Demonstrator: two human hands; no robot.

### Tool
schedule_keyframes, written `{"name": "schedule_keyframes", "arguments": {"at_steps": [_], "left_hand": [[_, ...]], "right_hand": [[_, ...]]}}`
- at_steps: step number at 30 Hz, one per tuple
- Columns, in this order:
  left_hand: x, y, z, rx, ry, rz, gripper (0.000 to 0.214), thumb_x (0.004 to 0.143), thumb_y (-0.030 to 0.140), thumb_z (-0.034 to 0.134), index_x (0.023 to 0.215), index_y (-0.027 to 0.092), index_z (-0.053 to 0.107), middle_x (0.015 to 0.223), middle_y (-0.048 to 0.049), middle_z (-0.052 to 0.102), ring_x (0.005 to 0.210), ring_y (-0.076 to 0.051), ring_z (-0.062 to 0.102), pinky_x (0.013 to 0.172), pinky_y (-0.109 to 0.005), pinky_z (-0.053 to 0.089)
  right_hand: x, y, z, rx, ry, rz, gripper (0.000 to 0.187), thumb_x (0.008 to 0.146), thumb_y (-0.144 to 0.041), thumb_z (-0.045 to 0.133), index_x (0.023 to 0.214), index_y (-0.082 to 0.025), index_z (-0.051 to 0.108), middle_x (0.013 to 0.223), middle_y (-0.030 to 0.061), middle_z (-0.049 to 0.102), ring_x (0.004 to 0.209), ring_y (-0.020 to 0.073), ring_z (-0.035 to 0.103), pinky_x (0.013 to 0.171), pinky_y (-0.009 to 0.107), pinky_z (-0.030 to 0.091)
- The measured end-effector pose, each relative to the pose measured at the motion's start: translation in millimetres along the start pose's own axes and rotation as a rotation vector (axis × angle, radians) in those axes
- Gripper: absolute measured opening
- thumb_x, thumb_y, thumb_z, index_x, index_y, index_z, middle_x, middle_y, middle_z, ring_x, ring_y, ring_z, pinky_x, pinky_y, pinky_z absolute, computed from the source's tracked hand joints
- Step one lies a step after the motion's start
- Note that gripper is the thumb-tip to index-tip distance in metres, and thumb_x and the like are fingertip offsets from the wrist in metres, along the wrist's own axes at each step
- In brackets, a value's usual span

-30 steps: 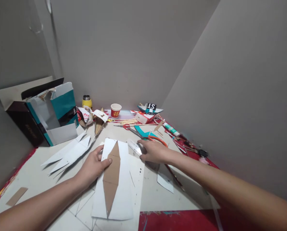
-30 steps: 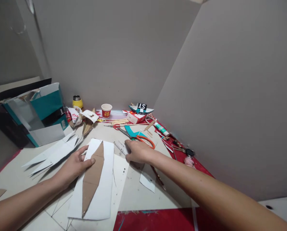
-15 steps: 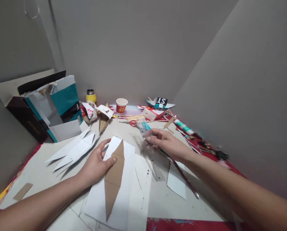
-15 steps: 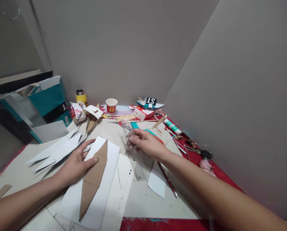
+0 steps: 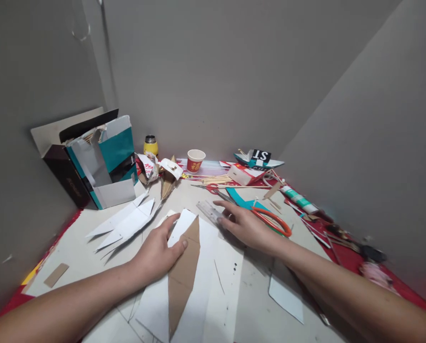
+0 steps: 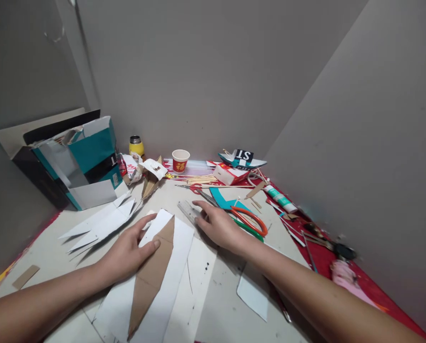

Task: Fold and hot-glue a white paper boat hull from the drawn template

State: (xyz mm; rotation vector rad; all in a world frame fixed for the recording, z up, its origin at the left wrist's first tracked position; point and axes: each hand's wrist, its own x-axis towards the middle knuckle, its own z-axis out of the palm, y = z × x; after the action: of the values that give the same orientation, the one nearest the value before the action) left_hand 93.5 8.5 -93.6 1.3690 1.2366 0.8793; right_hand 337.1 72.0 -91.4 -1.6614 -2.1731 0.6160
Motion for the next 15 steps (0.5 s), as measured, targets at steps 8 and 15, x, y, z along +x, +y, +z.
{"name": "schedule_keyframes", "arguments": {"at_steps": [8, 15], "left_hand": [[-15, 47, -23.0, 0.859, 0.155, 0.334, 0.026, 0.084, 0.041, 0.056, 0.068, 0.023, 0.065, 0.065, -0.0096, 0.064, 0.061, -0.028, 0.059, 0.061, -0.032, 0.035], [16, 59, -87.6, 1.037, 0.423, 0.075, 0.047, 0.07, 0.034, 0.067, 0.038, 0.024, 0.033, 0.043, -0.0079, 0.044, 0.068, -0.037, 0.061, 0.064, -0.035, 0.036]], "right_hand": [[-4, -3, -4, -0.235, 0.053, -0.123, 0.038, 0.089, -0.027, 0.047, 0.122, -0.013, 0.059, 0.121, 0.0168, 0.061, 0.111, 0.0304, 0.059, 0.09, 0.041, 0.047], [-11, -32, -6, -0.007, 0.073, -0.183, 0.028, 0.089, -0.028, 0.048, 0.107, -0.016, 0.066, 0.105, 0.011, 0.071, 0.093, 0.0245, 0.066, 0.078, 0.035, 0.051]]}}
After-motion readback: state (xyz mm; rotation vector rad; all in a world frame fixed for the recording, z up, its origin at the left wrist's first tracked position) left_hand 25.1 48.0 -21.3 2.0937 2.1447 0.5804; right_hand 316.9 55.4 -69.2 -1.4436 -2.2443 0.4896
